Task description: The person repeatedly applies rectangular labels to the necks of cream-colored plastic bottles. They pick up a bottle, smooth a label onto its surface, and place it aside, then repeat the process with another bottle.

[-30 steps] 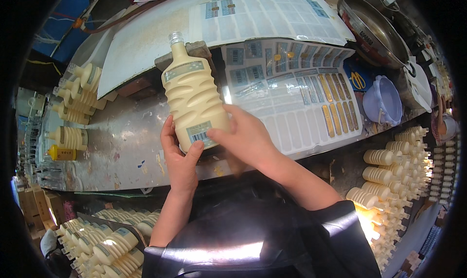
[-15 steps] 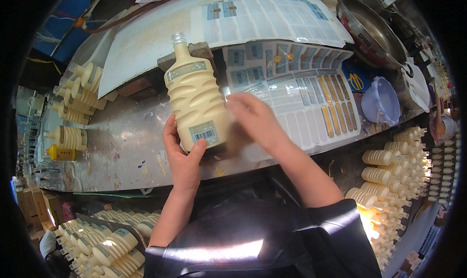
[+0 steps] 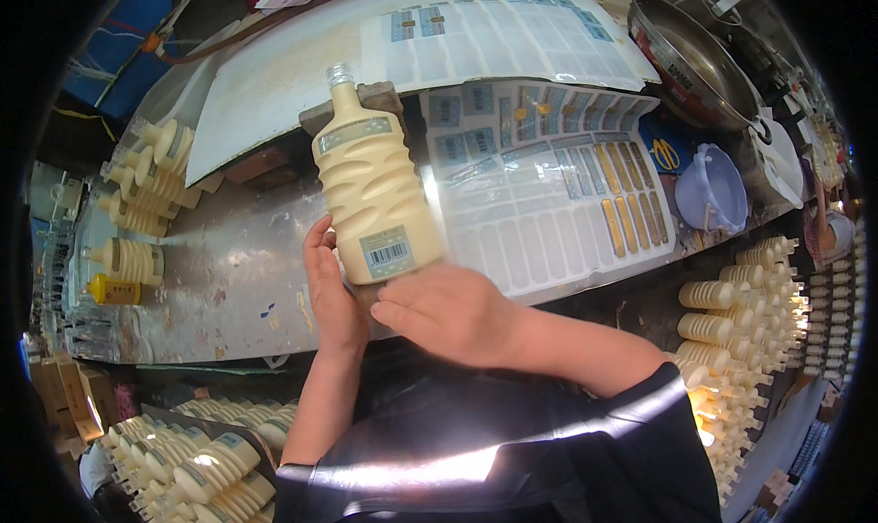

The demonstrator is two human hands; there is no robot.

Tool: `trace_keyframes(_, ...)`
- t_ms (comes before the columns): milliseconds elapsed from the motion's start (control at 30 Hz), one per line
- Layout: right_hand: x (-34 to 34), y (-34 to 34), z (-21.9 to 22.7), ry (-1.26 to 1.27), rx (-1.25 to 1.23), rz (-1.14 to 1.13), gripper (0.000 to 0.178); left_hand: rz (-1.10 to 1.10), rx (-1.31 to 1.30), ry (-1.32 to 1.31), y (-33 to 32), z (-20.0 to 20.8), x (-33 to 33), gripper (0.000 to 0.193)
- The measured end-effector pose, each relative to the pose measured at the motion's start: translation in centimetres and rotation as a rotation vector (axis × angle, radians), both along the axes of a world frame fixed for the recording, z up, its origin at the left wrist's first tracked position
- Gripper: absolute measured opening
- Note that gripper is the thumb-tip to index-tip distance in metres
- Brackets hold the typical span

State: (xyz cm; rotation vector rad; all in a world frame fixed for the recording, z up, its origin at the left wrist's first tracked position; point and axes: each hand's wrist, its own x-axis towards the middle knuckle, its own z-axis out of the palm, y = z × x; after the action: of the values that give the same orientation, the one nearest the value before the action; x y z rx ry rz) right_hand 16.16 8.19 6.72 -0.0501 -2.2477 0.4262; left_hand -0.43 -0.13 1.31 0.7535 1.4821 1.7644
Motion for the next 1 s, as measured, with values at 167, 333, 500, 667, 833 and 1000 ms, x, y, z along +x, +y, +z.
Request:
trace_keyframes(167, -0.8, -0.9, 0.0, -0.093, -0.828, -0.292, 0.033, 0.053, 0.134, -0.347, 0.4, 1.2, 0.2, 0.049)
trace_keyframes(333, -1.4, 2.1, -2.1, 0.022, -0.583, -0.536, 0.035, 0.115, -0.05, 0.288, 1.1, -1.0, 0.7, 0.053)
trace_keyframes(500, -0.6, 2.2, -0.7, 0.05, -0.069, -0.242, 0.027, 0.099, -0.031, 0.08, 0.7, -0.1, 0.5, 0.046)
trace_keyframes(667, -1.5, 0.3, 0.9, -0.027, 0.094, -0.057, 0.03, 0.052, 0.02, -0.152, 0.1, 0.5, -0.6, 0.039)
trace_keyframes(833, -2.7, -0.8, 2.8, -0.173, 0.141, -0.202, 0.03, 0.082, 0.094, -0.294, -0.3, 0.6, -0.7, 0.031)
trace_keyframes(1000, -1.9, -2.7, 2.2, -0.357, 0.03, -0.029, 0.033, 0.056, 0.045, -0.294, -0.7, 0.8, -1.0, 0.032)
